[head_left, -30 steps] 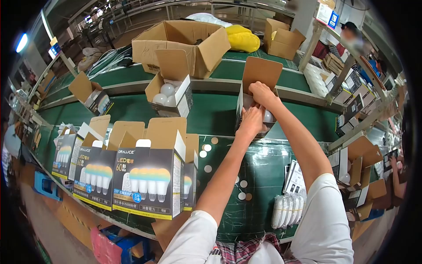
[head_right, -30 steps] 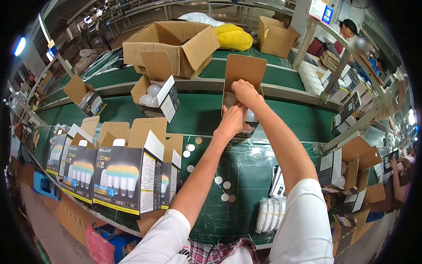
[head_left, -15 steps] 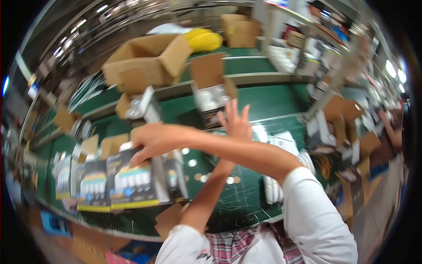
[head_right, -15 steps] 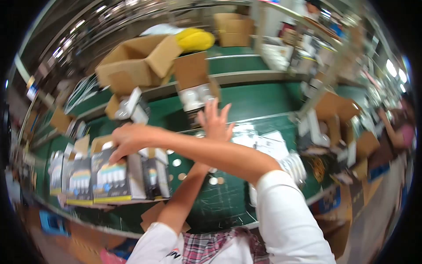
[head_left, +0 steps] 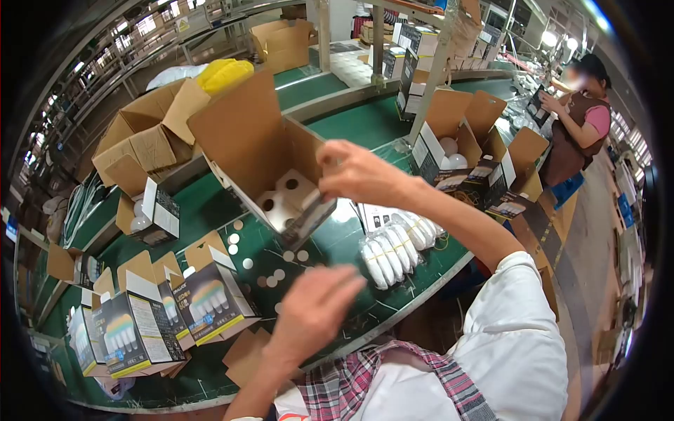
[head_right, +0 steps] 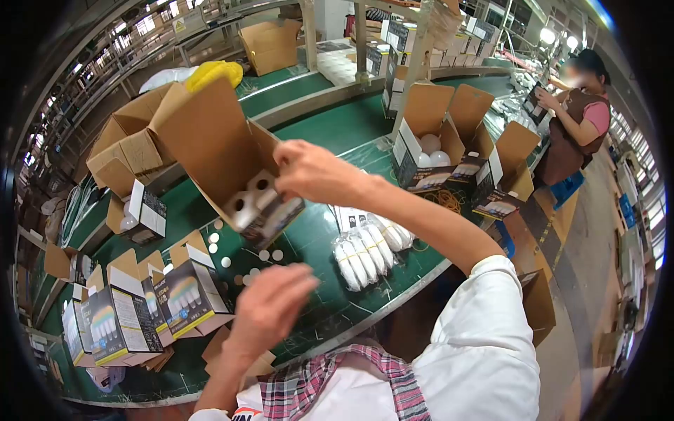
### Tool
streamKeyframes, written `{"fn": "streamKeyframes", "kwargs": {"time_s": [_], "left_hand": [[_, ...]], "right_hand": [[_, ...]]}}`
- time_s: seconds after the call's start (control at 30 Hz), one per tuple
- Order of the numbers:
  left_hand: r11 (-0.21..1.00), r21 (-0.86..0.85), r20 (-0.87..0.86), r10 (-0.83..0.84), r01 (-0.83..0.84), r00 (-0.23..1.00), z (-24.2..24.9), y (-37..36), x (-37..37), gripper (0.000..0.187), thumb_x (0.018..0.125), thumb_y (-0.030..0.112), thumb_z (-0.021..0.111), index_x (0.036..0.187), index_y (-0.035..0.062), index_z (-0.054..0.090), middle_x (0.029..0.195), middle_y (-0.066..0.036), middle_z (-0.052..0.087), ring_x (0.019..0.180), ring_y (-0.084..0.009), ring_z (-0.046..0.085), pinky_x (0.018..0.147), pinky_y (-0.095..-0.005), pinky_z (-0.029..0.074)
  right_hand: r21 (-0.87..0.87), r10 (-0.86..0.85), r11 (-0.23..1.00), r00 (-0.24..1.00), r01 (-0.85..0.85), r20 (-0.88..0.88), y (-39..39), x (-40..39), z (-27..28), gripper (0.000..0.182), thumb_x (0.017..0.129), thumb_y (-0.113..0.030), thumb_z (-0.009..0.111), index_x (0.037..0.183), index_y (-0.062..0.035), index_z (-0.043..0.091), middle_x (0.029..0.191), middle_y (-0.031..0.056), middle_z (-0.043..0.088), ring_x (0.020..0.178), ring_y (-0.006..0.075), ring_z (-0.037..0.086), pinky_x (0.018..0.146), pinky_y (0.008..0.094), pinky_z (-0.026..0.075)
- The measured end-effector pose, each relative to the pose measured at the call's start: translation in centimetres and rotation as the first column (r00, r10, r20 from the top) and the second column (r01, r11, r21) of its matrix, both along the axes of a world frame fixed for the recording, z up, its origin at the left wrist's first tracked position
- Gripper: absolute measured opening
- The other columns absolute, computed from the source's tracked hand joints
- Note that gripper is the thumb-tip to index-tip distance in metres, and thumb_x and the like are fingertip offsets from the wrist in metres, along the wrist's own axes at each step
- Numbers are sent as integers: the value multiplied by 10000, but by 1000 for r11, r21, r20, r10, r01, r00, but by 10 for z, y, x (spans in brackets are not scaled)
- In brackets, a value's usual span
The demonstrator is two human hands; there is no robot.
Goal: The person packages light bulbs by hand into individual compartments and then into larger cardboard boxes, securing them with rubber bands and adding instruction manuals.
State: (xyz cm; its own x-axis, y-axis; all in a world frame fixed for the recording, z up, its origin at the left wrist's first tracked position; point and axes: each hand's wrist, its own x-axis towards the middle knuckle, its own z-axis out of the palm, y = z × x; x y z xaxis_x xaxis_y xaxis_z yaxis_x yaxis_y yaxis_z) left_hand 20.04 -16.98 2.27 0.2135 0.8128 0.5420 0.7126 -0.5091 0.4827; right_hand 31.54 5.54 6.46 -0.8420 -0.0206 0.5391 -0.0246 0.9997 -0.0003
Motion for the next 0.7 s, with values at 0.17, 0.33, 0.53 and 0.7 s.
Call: {"fn": "streamKeyframes", "kwargs": {"time_s": [0.17, 0.33, 0.53, 0.7], "left_hand": [[826, 159, 177, 515, -540, 839, 6, 15, -23, 524, 800, 99, 670, 1287, 39, 485, 1341, -160, 433, 1253, -304, 412, 1027, -418, 342], [818, -183, 562, 542, -545, 625, -22, 51, -45, 799, 856, 260, 659, 1436, -21, 188, 1479, -193, 220, 1367, -287, 242, 1097, -422, 203], [901, -389, 731, 428, -190, 532, -64, 87, -68, 558, 878, 162, 602, 1348, -46, 386, 1349, -161, 433, 1269, -231, 398, 1062, -340, 283], [881, -407, 715, 472, -242, 516, -69, 91, -68, 530, 875, 150, 594, 1332, -41, 407, 1330, -153, 451, 1255, -235, 415, 1058, -346, 295]], "right_hand": [[184, -17, 983, 970, -29, 244, -3, 22, -76, 172, 714, -112, 649, 884, -88, 640, 958, 32, 625, 1152, 221, 475, 1041, 419, 370], [-139, -245, 965, 954, 222, -174, -21, 72, -54, 278, 736, -49, 707, 1002, -89, 639, 1050, 49, 636, 1088, 245, 548, 985, 390, 420], [-406, -782, 544, 619, 734, 71, 4, 188, -117, 275, 776, -117, 662, 1015, 7, 607, 961, 165, 641, 919, 343, 592, 822, 399, 467], [-736, -612, 217, 677, 641, 410, 22, 228, -158, 474, 865, -352, 590, 1154, 23, 570, 1008, 200, 643, 932, 284, 622, 822, 363, 470]]}}
